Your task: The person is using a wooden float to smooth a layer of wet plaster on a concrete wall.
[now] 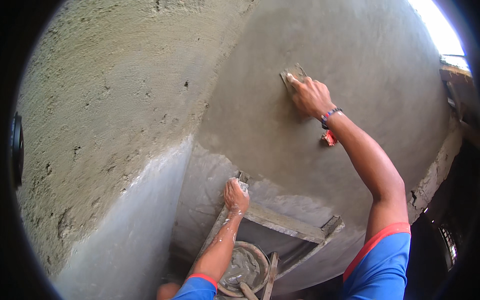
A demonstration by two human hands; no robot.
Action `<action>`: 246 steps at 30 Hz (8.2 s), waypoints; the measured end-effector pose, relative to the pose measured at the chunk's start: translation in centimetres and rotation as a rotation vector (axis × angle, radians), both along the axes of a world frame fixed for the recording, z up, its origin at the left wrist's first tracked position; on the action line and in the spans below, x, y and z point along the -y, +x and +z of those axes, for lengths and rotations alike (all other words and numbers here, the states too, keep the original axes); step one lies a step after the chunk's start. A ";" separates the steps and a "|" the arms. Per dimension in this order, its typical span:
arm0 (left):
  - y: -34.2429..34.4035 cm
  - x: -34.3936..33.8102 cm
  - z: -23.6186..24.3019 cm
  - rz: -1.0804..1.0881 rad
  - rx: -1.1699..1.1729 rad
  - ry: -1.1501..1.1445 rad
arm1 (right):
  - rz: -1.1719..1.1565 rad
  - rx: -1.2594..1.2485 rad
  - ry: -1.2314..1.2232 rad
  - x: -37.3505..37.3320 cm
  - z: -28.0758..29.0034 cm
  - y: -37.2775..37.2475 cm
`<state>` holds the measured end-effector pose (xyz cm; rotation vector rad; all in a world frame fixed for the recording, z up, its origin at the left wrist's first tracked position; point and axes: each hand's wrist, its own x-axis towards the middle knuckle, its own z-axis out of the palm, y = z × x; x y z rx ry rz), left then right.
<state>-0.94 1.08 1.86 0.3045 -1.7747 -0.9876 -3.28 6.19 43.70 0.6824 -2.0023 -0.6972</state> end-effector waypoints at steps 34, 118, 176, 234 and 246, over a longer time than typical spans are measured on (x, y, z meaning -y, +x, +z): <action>0.2 0.3 -1.0 -0.023 0.115 -0.014 | -0.163 1.854 -1.148 -25.5 -35.5 27.9; -1.2 -1.4 -0.4 0.043 0.121 -0.026 | 0.538 -0.019 -1.289 -6.4 -15.8 3.0; -1.4 -0.8 -1.1 0.003 0.065 -0.013 | 0.266 -0.124 -1.330 -6.2 -9.4 1.6; -0.7 -1.4 -0.3 -0.001 0.035 -0.039 | 0.413 0.081 -0.917 3.5 -9.7 -0.5; -1.8 -1.4 -0.8 0.017 0.001 -0.031 | 1.235 1.373 -1.445 -21.4 -4.8 9.1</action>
